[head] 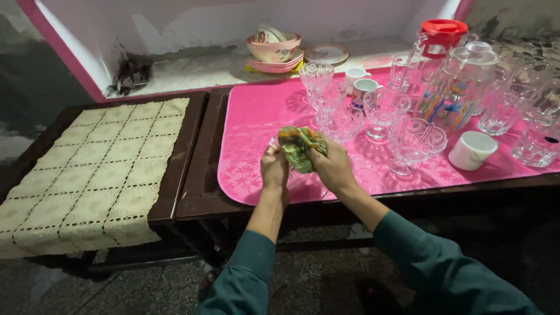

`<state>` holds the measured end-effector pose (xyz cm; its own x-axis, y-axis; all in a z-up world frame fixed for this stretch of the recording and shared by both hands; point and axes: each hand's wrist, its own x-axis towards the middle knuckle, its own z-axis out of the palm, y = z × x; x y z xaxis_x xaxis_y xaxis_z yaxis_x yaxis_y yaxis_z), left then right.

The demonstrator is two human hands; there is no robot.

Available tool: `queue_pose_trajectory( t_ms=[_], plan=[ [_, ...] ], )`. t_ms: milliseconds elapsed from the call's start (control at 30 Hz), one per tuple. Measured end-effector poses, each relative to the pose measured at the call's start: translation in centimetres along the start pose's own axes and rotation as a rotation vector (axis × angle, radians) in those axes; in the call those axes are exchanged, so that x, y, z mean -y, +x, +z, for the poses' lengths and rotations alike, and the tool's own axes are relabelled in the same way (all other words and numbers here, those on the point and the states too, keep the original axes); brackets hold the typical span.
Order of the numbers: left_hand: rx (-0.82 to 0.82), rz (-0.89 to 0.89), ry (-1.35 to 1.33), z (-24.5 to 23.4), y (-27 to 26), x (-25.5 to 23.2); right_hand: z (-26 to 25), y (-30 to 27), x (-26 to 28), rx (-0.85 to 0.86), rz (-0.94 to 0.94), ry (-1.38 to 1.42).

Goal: The person is cleaning various glassware and ceramic items using a cloth on a display shelf.

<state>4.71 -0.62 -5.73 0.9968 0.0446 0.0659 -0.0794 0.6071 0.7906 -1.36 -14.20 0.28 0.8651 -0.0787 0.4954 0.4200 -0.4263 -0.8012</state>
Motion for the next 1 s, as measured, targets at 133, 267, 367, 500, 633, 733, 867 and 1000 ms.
queue_pose_trajectory(
  t_ms=[133, 267, 367, 500, 633, 733, 867, 1000],
  plan=[
    [0.106, 0.098, 0.13, 0.2, -0.6, -0.9, 0.1, 1.6, -4.8, 0.144, 0.354, 0.363],
    [0.202, 0.053, 0.067, 4.2, -5.1, -5.9, -2.6, 1.5, 0.8, 0.307, 0.563, 0.73],
    [0.207, -0.013, 0.086, 5.0, -5.6, -6.9, -4.0, 1.4, 4.2, 0.349, 0.644, 0.751],
    [0.176, 0.255, 0.255, 0.9, -1.1, -1.0, -1.9, 1.3, -4.2, 0.245, 0.646, 0.807],
    [-0.157, 0.121, 0.907, 2.9, -2.1, -1.4, -2.0, 0.5, -4.1, 0.074, 0.621, 0.757],
    [0.045, -0.128, 0.43, 1.3, -0.7, 1.9, -0.9, 0.6, -5.0, 0.04, 0.517, 0.202],
    [-0.1, 0.024, 0.828, 4.3, -4.7, -3.4, 0.1, -0.2, -3.5, -0.012, 0.441, 0.148],
    [0.059, 0.104, 0.408, 1.4, -1.0, -0.5, -0.2, 0.6, -2.2, -0.019, 0.394, -0.005]
  ],
)
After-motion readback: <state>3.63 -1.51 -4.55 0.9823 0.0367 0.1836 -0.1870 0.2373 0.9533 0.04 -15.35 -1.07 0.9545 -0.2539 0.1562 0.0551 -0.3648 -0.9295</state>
